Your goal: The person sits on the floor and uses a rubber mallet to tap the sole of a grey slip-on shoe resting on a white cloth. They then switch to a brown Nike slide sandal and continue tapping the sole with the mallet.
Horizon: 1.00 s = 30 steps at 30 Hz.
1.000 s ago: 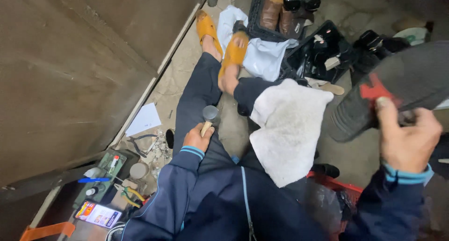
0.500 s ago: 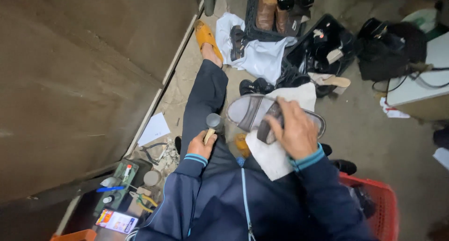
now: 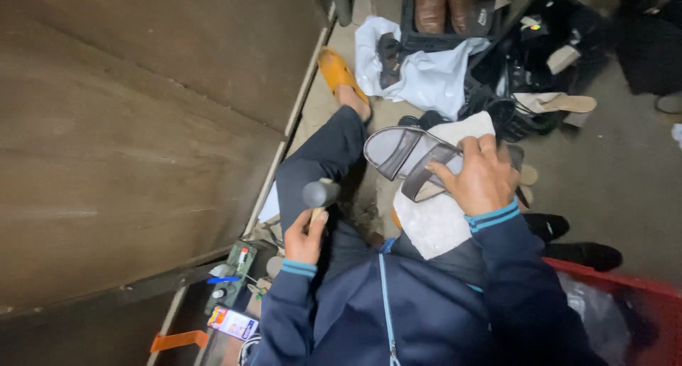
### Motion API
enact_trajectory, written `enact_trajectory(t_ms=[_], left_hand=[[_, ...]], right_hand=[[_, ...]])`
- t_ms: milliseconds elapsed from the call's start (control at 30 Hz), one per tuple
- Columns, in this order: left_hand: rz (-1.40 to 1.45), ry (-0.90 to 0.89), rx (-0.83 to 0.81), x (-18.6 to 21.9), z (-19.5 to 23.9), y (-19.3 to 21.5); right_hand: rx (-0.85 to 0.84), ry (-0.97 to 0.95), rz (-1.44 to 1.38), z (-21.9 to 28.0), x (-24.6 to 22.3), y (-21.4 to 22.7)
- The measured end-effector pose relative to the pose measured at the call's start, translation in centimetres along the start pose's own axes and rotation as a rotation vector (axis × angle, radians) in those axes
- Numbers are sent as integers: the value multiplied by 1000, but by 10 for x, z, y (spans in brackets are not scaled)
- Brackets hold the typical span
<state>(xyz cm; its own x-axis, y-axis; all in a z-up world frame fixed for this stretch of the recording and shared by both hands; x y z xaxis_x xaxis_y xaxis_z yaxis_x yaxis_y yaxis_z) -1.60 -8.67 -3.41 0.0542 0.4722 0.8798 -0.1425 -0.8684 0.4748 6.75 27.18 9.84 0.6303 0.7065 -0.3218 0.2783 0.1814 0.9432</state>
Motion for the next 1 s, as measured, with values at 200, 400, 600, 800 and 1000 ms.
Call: enact_trajectory(t_ms=[200, 400, 600, 800, 1000], left_hand=[[294, -40, 152, 22, 29, 45], [397, 43, 25, 103, 43, 41], [-39, 0, -33, 52, 19, 20], [12, -42, -111, 50, 7, 15], [8, 28, -205, 50, -7, 9]], right_hand=[[-192, 13, -21, -12, 0, -6], [-180, 199, 90, -29, -12, -42], [-481, -197, -348, -28, -12, -45], [-503, -512, -691, -12, 10, -63], [-530, -384, -1039, -6, -35, -54]])
Point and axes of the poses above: each hand's wrist, its own z-axis away from the middle knuckle, its own y-axis out of the back of the hand, x = y × z, the point moved 4 cm from there along -z, towards the middle knuckle, and after that the axes turned 11 degrees about -y, right-handed, at the moved point
